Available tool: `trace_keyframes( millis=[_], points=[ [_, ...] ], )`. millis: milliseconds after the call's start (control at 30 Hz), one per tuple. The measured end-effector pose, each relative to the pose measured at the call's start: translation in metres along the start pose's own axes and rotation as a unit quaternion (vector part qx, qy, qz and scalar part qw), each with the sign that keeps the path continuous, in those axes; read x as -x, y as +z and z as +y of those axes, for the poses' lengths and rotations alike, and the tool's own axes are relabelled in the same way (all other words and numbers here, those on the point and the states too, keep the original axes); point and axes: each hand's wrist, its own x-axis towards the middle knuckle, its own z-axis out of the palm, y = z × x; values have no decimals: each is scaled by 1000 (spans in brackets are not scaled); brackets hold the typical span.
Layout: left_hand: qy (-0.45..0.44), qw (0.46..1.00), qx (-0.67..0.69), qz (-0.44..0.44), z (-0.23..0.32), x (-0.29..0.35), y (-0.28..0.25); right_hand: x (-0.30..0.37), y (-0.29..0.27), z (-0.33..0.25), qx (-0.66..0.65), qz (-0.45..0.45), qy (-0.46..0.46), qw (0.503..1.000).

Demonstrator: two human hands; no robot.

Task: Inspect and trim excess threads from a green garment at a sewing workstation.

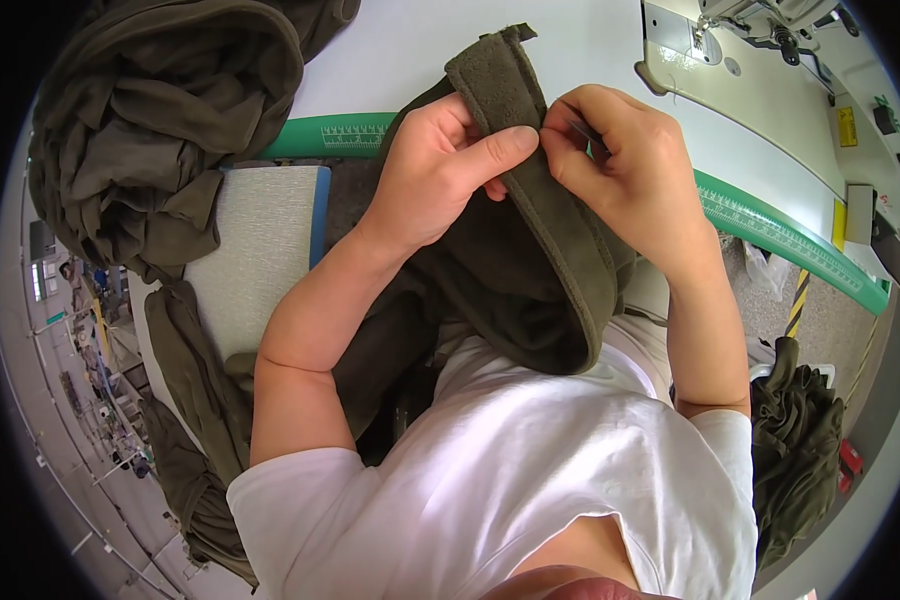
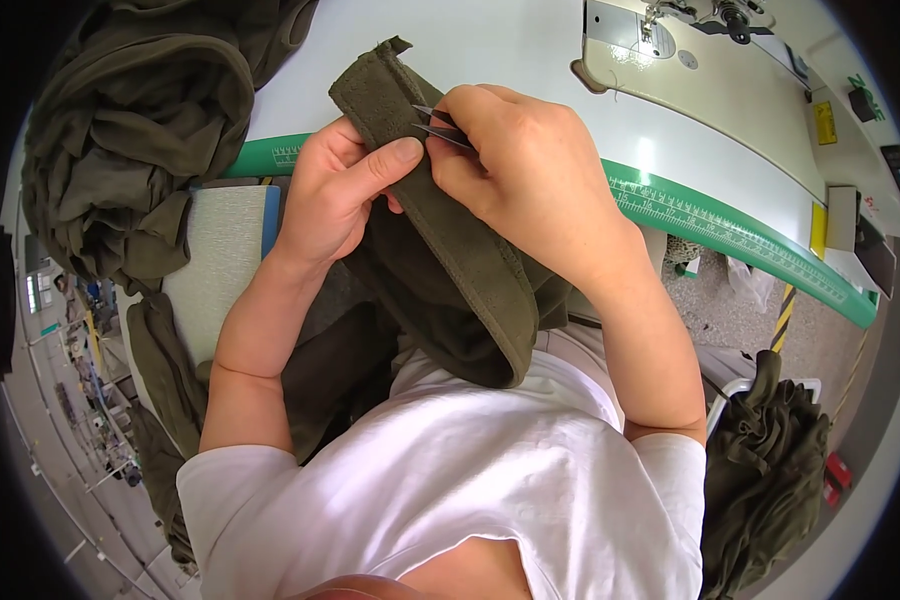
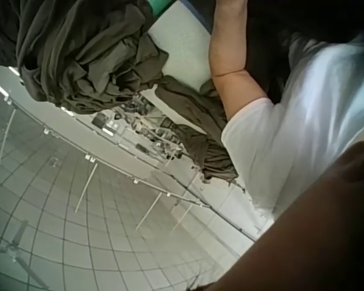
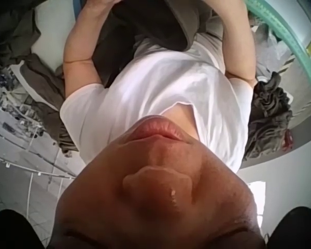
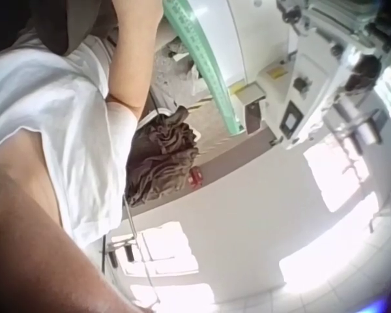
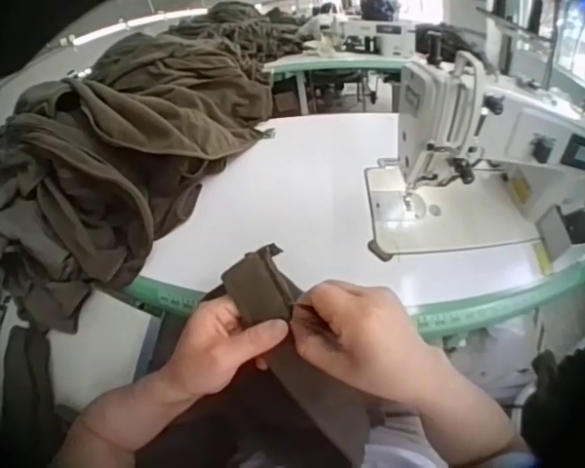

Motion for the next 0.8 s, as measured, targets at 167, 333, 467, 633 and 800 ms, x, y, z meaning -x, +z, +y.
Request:
trace_keyframes(
  millis=[167,333,467,633,800],
  points=[
    [-18,1000,23,-1,3,0,-1,-3,-5,14,28,73,27,997],
    [-22,998,50,5,2,-3,-6,5,-23,17,-43,76,99,991],
    [-22,998,57,10,-2,-4,-8,12,-20,1,-137,-29,62,988],
    [-23,998,65,7,-2,-4,-7,11,-11,0,-131,-65,-9,989],
    [-33,998,59,19,0,-5,-5,11,-15,18,-101,89,2,991]
  ],
)
